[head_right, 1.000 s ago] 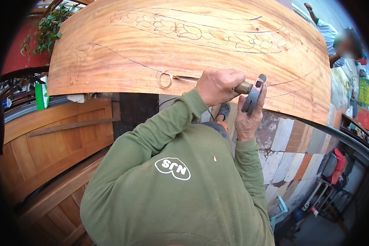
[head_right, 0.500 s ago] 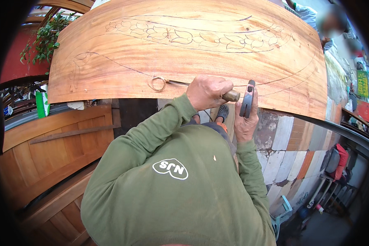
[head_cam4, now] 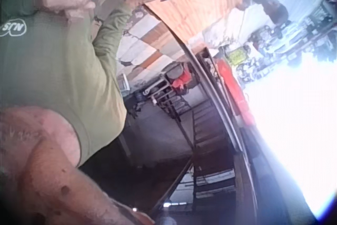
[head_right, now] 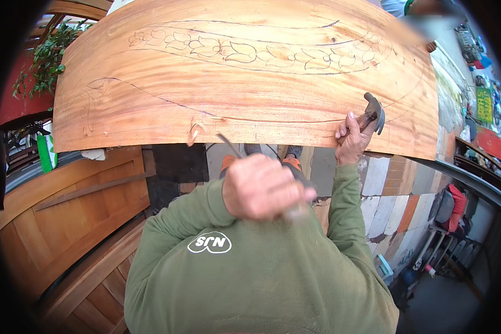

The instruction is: The person carves a floral design into a large wooden board using a chisel and hammer. They repeatedly position the chisel along the drawn lines and strike it with the hammer to remove wood shavings.

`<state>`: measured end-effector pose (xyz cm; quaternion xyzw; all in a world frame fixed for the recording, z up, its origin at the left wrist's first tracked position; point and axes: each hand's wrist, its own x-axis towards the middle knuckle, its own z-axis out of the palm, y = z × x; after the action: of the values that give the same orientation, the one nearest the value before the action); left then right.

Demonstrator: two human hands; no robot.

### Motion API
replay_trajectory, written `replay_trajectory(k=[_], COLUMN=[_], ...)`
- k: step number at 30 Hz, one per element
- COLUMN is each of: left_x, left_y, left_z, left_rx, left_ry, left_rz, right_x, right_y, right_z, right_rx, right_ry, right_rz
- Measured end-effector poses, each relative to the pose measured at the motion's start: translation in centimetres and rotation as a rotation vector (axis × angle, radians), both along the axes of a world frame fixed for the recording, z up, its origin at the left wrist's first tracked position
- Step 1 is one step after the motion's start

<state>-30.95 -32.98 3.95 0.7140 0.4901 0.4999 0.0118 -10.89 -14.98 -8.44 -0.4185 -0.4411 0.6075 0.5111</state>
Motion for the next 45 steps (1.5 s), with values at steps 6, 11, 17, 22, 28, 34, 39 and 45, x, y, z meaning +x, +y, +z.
replay_trajectory(k=[6,11,17,22,28,34,39,45], left_x=[-2.3,-7.6,-9.8,-11.5,-16.5,-18.4,-23.2,-20.4], left_y=[0.2,-1.4,-2.3,-2.0,-6.3,-11.3,-15.6,-14.1], left_z=[-1.0,-6.9,-9.4,-11.2,-11.3,-10.8,-15.2,-12.3], left_rx=[-0.232,-0.718,-0.826,-0.849,-0.753,-0.856,-0.851,-0.890], left_ry=[0.124,0.043,0.015,-0.163,-0.075,0.002,-0.175,-0.236], left_rz=[0.088,0.535,0.643,0.805,1.222,1.255,1.152,1.097], right_x=[0.3,-0.3,0.6,1.3,1.5,1.7,1.0,1.1], right_y=[0.5,0.3,0.4,0.6,0.0,-0.6,-0.4,-0.2], right_z=[-0.8,-0.6,-1.2,-2.2,-1.9,-0.4,-0.6,-1.5], right_rx=[-0.078,-0.111,-0.079,-0.042,-0.028,0.169,0.179,0.228], right_ry=[-0.079,-0.108,-0.107,-0.076,-0.085,-0.341,-0.316,-0.317], right_rz=[0.023,-0.041,0.042,0.072,0.183,0.171,0.207,0.148])
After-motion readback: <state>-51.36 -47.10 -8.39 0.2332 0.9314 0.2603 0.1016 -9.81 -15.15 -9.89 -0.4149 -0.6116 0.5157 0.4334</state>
